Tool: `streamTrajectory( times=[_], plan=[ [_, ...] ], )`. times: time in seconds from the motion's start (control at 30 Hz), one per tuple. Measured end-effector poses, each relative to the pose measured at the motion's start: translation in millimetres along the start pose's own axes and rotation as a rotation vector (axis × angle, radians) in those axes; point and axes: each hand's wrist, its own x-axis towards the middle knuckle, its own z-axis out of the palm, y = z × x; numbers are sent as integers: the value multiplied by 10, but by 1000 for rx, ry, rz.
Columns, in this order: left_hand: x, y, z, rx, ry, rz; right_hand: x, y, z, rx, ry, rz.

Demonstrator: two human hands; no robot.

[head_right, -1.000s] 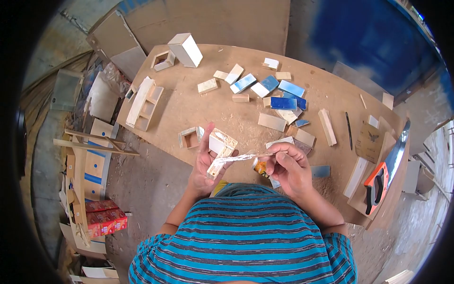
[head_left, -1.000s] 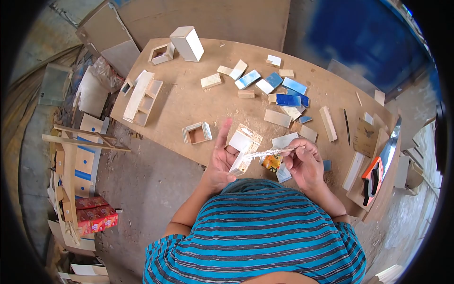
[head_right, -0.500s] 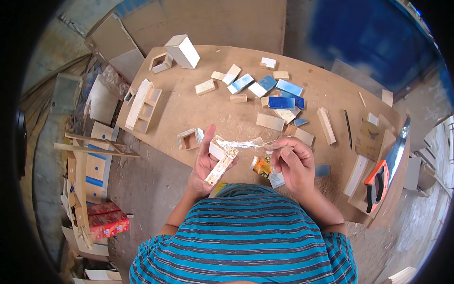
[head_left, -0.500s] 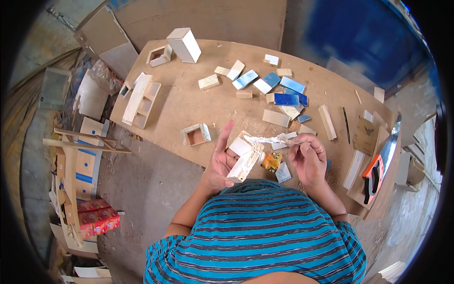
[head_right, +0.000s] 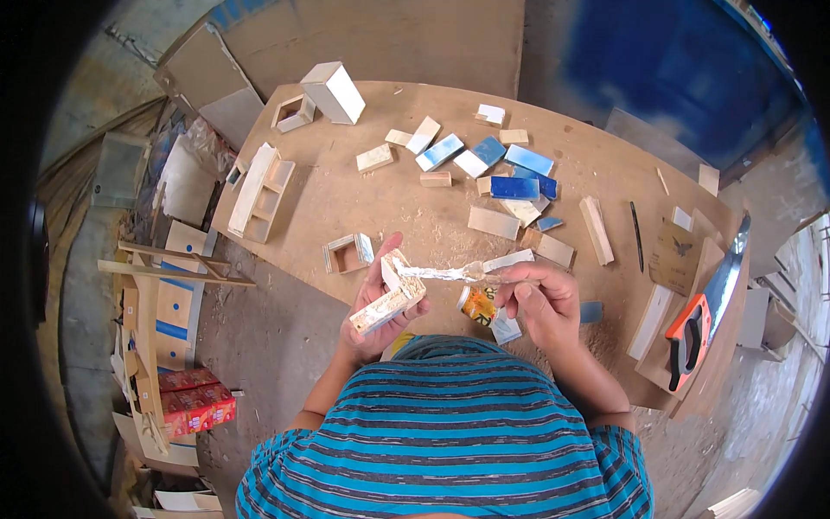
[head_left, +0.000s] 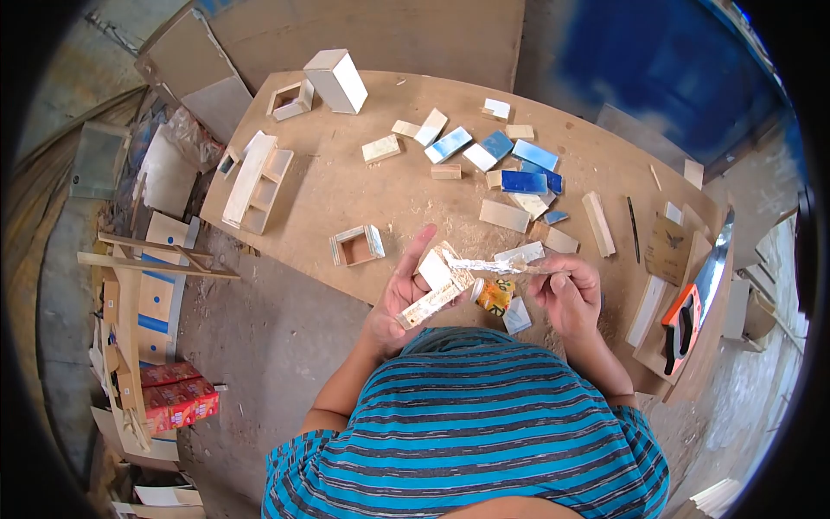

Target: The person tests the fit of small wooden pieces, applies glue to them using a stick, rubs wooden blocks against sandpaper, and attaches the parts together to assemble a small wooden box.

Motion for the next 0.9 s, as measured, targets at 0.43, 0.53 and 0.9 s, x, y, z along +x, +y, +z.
streamTrajectory(
  times=[0.43,0.53,0.9],
  plan=[
    [13,-2,-6,31,110,75,-9,-183,-80,-479,-149,-234],
    [3,-3,-135,28,89,111,-81,-123,-224,-436,-11,-134],
    [-108,-39,-396,254,258,187,-10,-198,-738,-874,370,177]
  ],
)
